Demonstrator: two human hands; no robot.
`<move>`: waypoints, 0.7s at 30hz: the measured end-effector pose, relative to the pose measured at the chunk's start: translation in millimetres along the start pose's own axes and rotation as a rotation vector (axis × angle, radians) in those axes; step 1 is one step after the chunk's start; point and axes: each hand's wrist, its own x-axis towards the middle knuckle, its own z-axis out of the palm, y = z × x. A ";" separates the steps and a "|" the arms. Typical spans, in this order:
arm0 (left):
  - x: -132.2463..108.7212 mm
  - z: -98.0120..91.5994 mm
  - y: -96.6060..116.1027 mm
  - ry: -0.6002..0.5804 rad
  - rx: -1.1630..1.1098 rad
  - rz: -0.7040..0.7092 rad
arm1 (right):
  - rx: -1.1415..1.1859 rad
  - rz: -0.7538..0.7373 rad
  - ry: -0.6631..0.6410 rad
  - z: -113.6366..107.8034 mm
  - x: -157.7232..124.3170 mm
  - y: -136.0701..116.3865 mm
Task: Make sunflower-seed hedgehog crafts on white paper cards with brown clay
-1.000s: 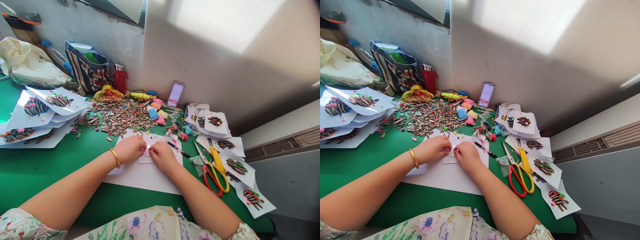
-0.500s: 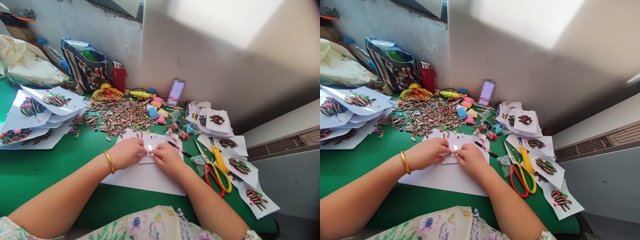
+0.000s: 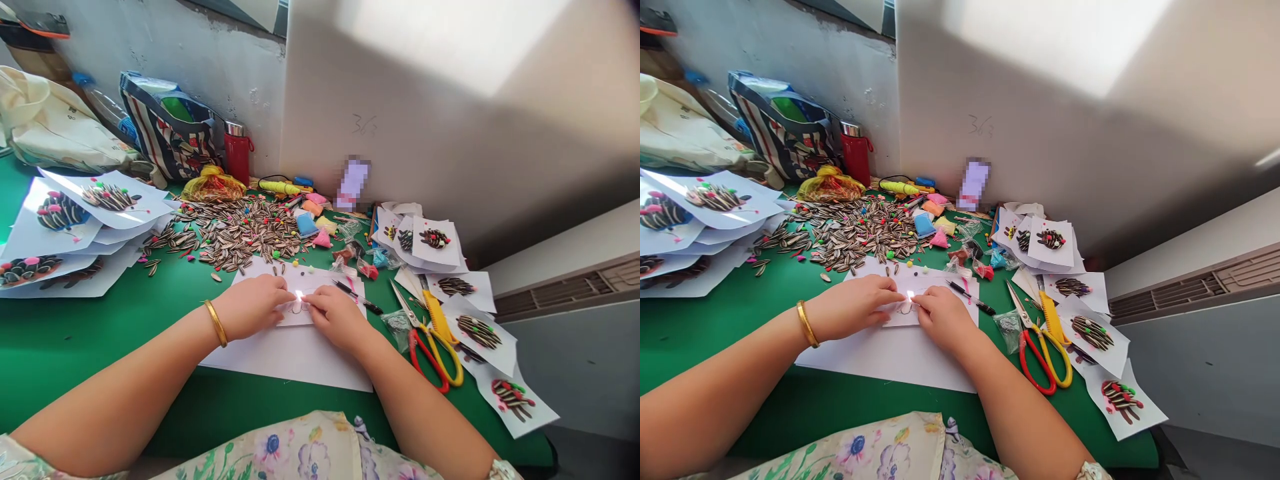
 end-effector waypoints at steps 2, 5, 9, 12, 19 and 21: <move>-0.2 0.4 1.2 -0.003 0.037 0.023 | -0.001 -0.001 -0.005 -0.7 0.0 -0.4; -0.1 1.1 4.0 -0.010 0.091 0.045 | 0.002 -0.004 -0.009 -1.2 -0.5 -1.1; 0.2 1.9 6.7 -0.010 0.132 0.052 | -0.001 -0.023 -0.025 -0.6 -0.6 -1.9; 0.2 2.3 7.5 -0.010 0.148 0.057 | -0.026 -0.022 -0.034 -0.1 0.0 -2.8; 0.3 -0.1 3.5 -0.027 0.073 0.028 | -0.007 -0.001 -0.014 -0.7 -0.1 -1.2; 0.2 -0.9 1.8 -0.034 0.047 0.027 | -0.001 -0.002 -0.011 -0.5 -0.3 -0.7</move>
